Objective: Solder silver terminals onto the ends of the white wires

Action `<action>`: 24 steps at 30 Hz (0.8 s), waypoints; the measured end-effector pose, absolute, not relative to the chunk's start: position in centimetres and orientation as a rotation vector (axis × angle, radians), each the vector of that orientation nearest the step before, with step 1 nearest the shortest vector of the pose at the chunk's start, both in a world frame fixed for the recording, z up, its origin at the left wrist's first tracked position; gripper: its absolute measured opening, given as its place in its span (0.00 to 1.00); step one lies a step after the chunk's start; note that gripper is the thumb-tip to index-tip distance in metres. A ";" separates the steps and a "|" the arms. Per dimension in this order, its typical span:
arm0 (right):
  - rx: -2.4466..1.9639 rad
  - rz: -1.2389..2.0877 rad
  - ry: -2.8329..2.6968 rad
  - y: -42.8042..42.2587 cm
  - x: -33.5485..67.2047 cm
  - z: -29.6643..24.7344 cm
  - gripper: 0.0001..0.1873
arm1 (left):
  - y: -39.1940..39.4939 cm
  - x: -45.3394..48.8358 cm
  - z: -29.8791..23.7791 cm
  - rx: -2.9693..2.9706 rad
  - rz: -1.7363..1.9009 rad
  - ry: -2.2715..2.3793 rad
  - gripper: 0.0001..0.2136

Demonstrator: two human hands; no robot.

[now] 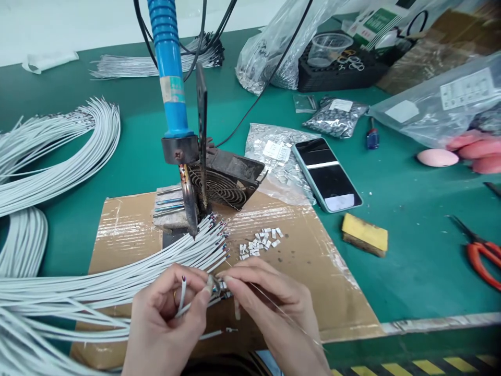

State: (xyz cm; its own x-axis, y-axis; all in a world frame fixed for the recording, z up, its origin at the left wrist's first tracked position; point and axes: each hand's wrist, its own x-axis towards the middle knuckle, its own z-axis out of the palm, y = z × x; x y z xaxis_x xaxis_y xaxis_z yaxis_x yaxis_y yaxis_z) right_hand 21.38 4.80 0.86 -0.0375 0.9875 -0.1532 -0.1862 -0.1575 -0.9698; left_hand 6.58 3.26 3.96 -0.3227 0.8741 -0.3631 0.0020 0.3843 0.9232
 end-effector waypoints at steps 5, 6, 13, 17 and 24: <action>-1.142 1.395 -1.127 4.9 21.4 0.5 0.10 | 3.3 6.7 4.0 0.818 1.102 1.658 0.05; -1.131 1.384 -1.144 4.9 21.4 0.4 0.11 | 3.3 6.7 4.0 0.827 1.106 1.650 0.05; -1.111 1.372 -1.186 5.1 21.5 0.5 0.13 | 3.3 6.9 3.9 0.806 1.122 1.637 0.06; -1.148 1.395 -1.164 5.3 21.5 1.0 0.12 | 3.4 6.9 3.9 0.821 1.106 1.650 0.05; -1.136 1.353 -1.227 5.2 21.8 0.8 0.13 | 3.3 7.0 3.9 0.760 1.108 1.642 0.06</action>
State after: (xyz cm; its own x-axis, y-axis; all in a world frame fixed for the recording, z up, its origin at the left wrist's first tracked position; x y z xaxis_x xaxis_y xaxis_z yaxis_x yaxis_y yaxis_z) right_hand 21.76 5.24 0.77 -0.1166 0.9925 -0.0372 -0.0602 -0.0445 -0.9972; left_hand 7.05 3.33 3.87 -0.3282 0.8671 -0.3747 -0.0227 0.3893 0.9208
